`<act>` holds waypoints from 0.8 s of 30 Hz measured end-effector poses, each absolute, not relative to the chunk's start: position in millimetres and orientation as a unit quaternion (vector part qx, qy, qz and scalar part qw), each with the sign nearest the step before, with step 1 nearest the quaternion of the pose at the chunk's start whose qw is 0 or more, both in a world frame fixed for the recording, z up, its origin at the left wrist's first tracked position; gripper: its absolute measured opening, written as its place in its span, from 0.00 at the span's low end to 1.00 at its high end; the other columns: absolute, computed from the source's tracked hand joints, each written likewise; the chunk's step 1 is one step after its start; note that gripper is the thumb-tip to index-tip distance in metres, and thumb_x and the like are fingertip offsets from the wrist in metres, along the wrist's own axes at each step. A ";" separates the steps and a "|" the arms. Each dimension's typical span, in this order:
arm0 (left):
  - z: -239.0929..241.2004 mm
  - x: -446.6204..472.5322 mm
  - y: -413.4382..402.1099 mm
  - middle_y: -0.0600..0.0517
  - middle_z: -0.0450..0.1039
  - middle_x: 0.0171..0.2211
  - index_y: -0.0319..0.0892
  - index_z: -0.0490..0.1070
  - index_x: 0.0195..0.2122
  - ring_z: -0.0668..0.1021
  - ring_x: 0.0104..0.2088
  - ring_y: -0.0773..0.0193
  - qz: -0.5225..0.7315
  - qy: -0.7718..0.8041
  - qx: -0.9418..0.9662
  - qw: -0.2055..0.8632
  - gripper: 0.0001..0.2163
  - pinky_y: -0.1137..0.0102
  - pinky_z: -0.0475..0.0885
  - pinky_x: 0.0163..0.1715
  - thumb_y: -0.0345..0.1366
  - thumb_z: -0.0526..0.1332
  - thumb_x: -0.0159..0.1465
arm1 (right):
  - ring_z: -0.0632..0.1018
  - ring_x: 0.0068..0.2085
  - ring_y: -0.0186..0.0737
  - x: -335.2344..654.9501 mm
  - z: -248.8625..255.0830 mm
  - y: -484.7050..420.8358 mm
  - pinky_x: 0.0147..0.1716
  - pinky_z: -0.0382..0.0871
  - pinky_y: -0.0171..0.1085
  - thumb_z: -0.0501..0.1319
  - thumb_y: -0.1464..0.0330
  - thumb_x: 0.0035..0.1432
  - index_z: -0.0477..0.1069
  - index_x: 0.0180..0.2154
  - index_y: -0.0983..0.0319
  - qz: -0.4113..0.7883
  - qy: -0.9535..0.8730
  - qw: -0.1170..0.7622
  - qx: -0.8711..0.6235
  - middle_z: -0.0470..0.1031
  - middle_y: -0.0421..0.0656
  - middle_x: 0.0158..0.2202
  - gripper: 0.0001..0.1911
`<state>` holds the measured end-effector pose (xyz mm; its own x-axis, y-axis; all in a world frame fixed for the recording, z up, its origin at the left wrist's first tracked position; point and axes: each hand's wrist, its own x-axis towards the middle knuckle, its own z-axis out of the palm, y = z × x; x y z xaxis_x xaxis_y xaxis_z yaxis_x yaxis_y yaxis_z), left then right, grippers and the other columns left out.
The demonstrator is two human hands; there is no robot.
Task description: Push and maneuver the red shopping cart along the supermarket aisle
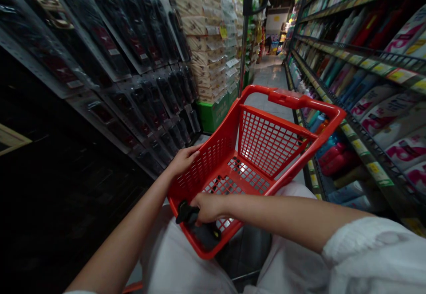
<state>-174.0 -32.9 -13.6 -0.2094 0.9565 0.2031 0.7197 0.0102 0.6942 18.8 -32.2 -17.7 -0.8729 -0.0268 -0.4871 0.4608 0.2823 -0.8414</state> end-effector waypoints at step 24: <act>-11.9 -153.5 -40.2 0.48 0.68 0.60 0.40 0.66 0.61 0.71 0.60 0.60 0.347 0.728 0.575 0.136 0.22 0.62 0.61 0.62 0.32 0.51 0.65 | 0.68 0.23 0.32 53.0 39.5 12.4 0.25 0.59 0.30 0.57 0.84 0.41 0.77 0.27 0.64 -0.246 0.872 0.407 -0.115 0.67 0.33 0.17 0.15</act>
